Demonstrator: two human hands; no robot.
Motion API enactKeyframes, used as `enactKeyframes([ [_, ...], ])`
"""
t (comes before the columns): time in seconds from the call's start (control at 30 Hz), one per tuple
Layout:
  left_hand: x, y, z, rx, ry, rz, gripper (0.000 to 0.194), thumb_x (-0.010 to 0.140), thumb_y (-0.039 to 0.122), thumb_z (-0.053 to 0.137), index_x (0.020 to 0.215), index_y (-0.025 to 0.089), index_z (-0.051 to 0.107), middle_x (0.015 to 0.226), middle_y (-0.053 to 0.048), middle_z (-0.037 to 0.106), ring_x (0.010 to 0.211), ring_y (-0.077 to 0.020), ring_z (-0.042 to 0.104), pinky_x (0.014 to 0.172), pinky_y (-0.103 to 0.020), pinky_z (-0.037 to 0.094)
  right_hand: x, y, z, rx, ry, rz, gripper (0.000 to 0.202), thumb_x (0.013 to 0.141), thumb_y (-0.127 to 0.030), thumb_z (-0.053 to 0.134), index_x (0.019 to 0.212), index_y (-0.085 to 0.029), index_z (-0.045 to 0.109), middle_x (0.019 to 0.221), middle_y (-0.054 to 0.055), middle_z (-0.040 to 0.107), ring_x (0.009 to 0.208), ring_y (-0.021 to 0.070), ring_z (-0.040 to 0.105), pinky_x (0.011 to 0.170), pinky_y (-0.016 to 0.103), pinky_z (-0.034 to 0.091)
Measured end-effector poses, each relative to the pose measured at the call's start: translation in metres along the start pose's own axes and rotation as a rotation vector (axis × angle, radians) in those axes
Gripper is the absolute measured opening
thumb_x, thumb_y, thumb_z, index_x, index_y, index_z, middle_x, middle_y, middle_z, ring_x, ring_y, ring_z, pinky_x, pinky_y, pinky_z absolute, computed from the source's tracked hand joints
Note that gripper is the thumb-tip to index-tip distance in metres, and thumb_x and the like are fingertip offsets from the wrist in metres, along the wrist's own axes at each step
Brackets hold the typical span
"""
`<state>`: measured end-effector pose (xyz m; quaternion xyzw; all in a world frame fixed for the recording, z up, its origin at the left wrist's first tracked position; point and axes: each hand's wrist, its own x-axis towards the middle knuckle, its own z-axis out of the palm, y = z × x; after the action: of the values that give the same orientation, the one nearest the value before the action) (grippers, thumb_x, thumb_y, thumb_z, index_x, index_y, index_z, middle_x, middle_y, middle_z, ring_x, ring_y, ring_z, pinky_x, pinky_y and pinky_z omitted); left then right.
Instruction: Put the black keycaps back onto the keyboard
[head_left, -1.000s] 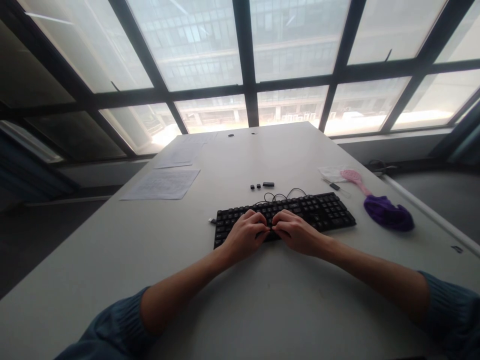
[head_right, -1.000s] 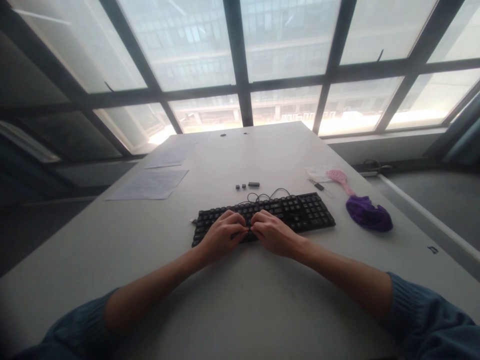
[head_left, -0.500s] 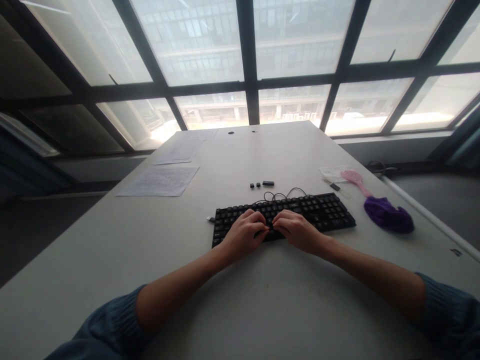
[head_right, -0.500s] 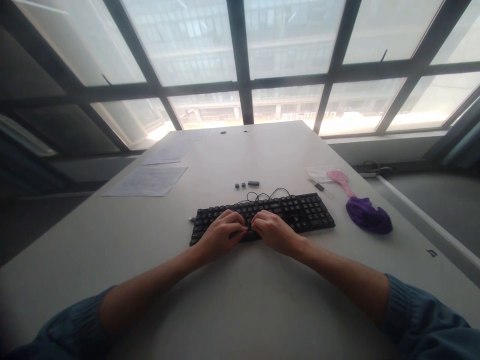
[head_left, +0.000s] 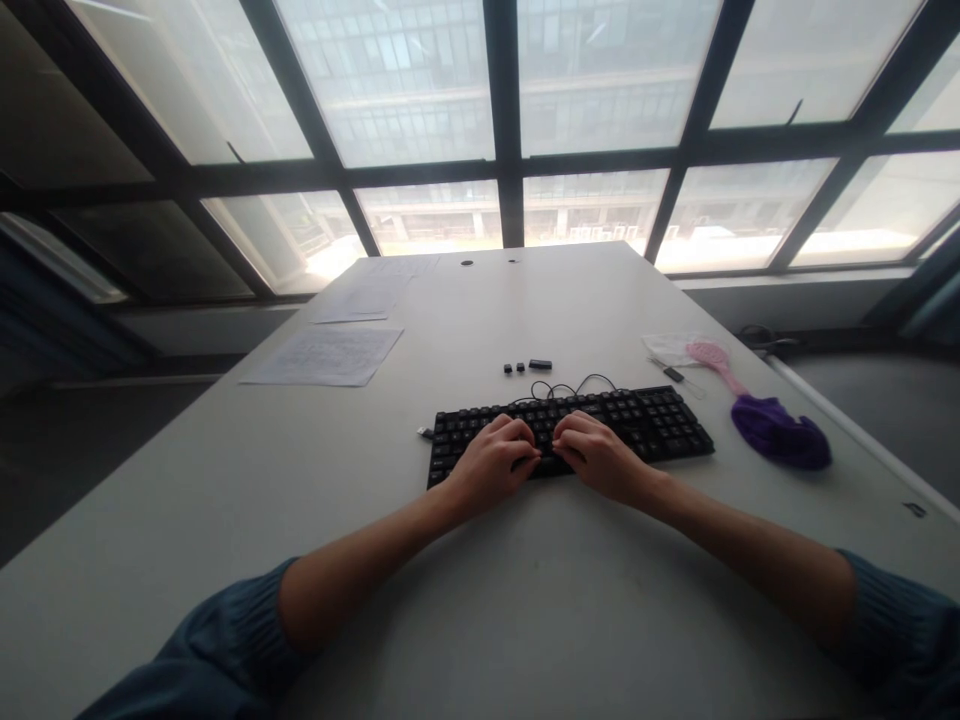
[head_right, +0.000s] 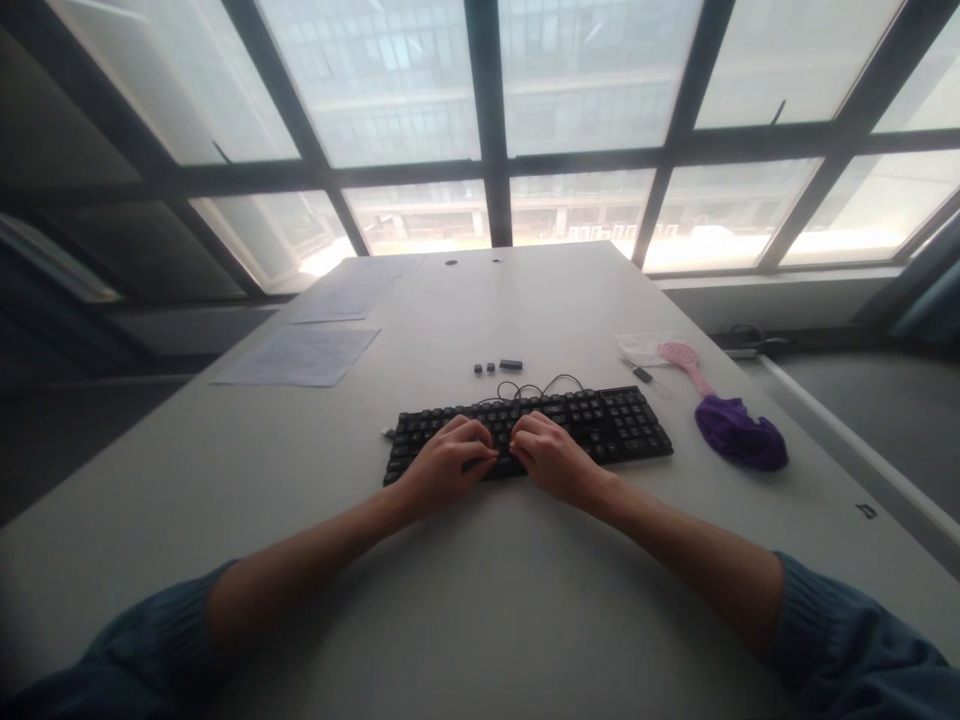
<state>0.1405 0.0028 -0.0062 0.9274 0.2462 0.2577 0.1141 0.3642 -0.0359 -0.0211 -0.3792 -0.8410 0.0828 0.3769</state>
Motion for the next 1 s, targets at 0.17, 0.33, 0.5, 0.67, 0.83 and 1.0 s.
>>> enactKeyframes([
  [0.17,0.000,0.001,-0.001,-0.007,0.005,-0.001,0.017,0.096,0.025,0.062,0.084,0.020,0.074,0.095,-0.006,0.067,0.093,-0.0202,0.055,0.086,-0.035,0.051,-0.002,0.004,0.002,0.137,0.065,0.076,0.018,0.097,-0.017,0.058,0.081,-0.018,0.066,0.091,0.008,0.067,0.085,0.0195,0.063,0.077,0.034,0.055],
  [0.33,0.000,0.000,-0.001,-0.009,-0.001,0.001,0.018,0.096,0.025,0.061,0.085,0.019,0.074,0.096,-0.006,0.067,0.093,-0.0203,0.055,0.086,-0.036,0.051,-0.002,0.002,0.004,0.122,0.082,0.078,0.018,0.097,-0.018,0.059,0.081,-0.019,0.069,0.091,0.008,0.069,0.084,0.0201,0.064,0.076,0.035,0.055],
  [0.5,-0.001,-0.001,0.000,-0.002,-0.005,0.002,0.017,0.096,0.025,0.062,0.084,0.020,0.074,0.097,-0.006,0.067,0.093,-0.0203,0.055,0.086,-0.035,0.051,0.000,0.001,0.003,0.061,0.011,-0.003,0.023,0.100,-0.017,0.053,0.081,-0.019,0.066,0.092,0.008,0.068,0.086,0.0199,0.061,0.076,0.034,0.054],
  [0.67,0.000,0.000,0.000,-0.006,0.005,-0.001,0.018,0.096,0.025,0.062,0.083,0.019,0.074,0.095,-0.006,0.068,0.092,-0.0199,0.055,0.085,-0.035,0.051,0.002,-0.003,-0.002,-0.054,-0.054,-0.007,0.023,0.099,-0.016,0.054,0.079,-0.020,0.065,0.094,0.008,0.065,0.090,0.0217,0.057,0.080,0.037,0.052],
  [0.83,0.000,0.002,0.000,-0.008,0.010,-0.008,0.019,0.095,0.023,0.062,0.082,0.019,0.074,0.095,-0.007,0.067,0.093,-0.0201,0.055,0.086,-0.036,0.052,0.005,-0.008,-0.010,-0.188,-0.104,0.019,0.011,0.090,-0.024,0.069,0.080,-0.020,0.067,0.098,0.008,0.063,0.096,0.0247,0.054,0.086,0.043,0.049],
  [1.0,0.000,0.003,0.000,0.010,0.009,-0.020,0.016,0.093,0.022,0.064,0.081,0.020,0.074,0.096,-0.006,0.067,0.094,-0.0204,0.056,0.086,-0.035,0.051,0.005,-0.009,-0.009,-0.191,-0.117,0.040,0.015,0.091,-0.026,0.069,0.078,-0.020,0.066,0.097,0.007,0.063,0.096,0.0238,0.054,0.086,0.042,0.048],
])
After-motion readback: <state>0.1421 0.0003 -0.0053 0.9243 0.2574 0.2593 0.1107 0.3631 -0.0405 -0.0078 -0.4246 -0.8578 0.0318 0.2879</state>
